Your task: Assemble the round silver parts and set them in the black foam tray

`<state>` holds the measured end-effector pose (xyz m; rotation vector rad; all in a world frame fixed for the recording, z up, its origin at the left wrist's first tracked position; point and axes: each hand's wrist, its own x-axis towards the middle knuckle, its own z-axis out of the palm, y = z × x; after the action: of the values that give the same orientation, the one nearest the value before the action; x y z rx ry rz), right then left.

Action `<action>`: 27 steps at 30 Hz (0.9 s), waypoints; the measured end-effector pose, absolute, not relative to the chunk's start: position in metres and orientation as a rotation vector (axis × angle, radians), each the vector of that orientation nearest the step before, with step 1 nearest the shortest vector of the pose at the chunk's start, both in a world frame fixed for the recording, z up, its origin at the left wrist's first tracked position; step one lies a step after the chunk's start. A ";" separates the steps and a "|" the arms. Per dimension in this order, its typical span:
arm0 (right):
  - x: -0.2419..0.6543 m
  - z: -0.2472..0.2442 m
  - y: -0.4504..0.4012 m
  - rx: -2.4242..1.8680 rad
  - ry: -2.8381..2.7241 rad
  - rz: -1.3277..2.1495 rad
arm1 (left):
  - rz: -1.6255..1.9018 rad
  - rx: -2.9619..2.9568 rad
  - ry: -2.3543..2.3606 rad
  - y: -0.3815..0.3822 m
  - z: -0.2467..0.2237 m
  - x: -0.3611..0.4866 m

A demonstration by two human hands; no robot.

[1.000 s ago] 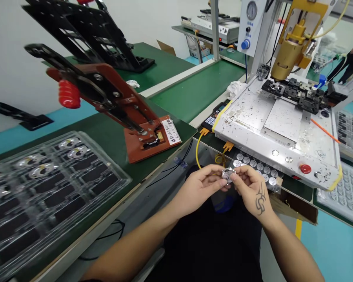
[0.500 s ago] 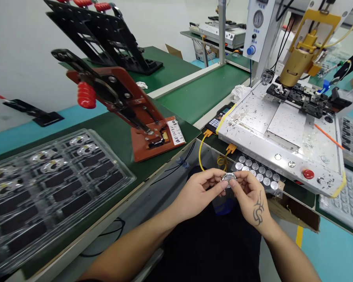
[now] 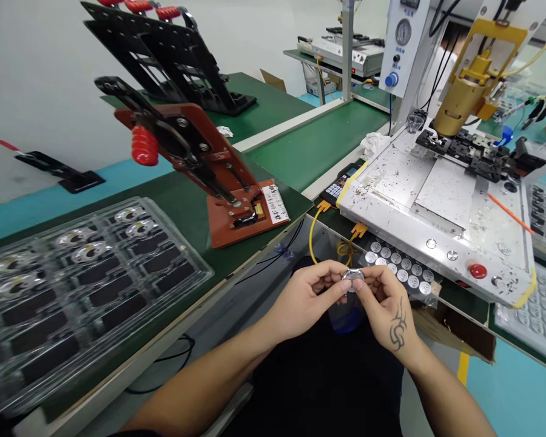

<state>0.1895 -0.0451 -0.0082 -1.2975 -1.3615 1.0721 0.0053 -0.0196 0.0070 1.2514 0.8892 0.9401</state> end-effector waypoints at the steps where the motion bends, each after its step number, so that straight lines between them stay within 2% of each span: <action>1: 0.191 -0.008 -0.044 -1.296 -1.391 1.063 | 0.943 1.254 0.893 -0.019 0.007 0.005; 5: 0.199 -0.003 -0.036 -1.219 -1.684 0.990 | 0.952 1.277 0.934 -0.017 0.007 0.002; 12: 0.200 0.012 -0.007 -0.951 -2.183 0.571 | 1.000 1.569 1.061 -0.014 0.026 -0.026; 14: 0.195 0.015 0.004 -0.927 -2.189 0.498 | 1.178 1.703 1.146 -0.002 0.050 -0.053; 18: 0.181 0.025 0.024 -0.929 -2.109 0.476 | 1.810 2.078 1.348 0.040 0.106 -0.122; 19: 0.178 0.029 0.028 -0.927 -2.089 0.493 | 1.825 2.235 1.334 0.051 0.115 -0.136; 24: 0.160 0.036 0.043 -0.878 -2.023 0.576 | 1.203 2.730 1.208 0.087 0.127 -0.162; 27: 0.143 0.034 0.058 -0.878 -1.975 0.672 | 1.458 2.580 1.243 0.095 0.145 -0.157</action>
<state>0.1430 0.0577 0.0341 -0.8780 -1.9749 0.6720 -0.1567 0.0953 0.1451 2.5800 1.2433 1.4585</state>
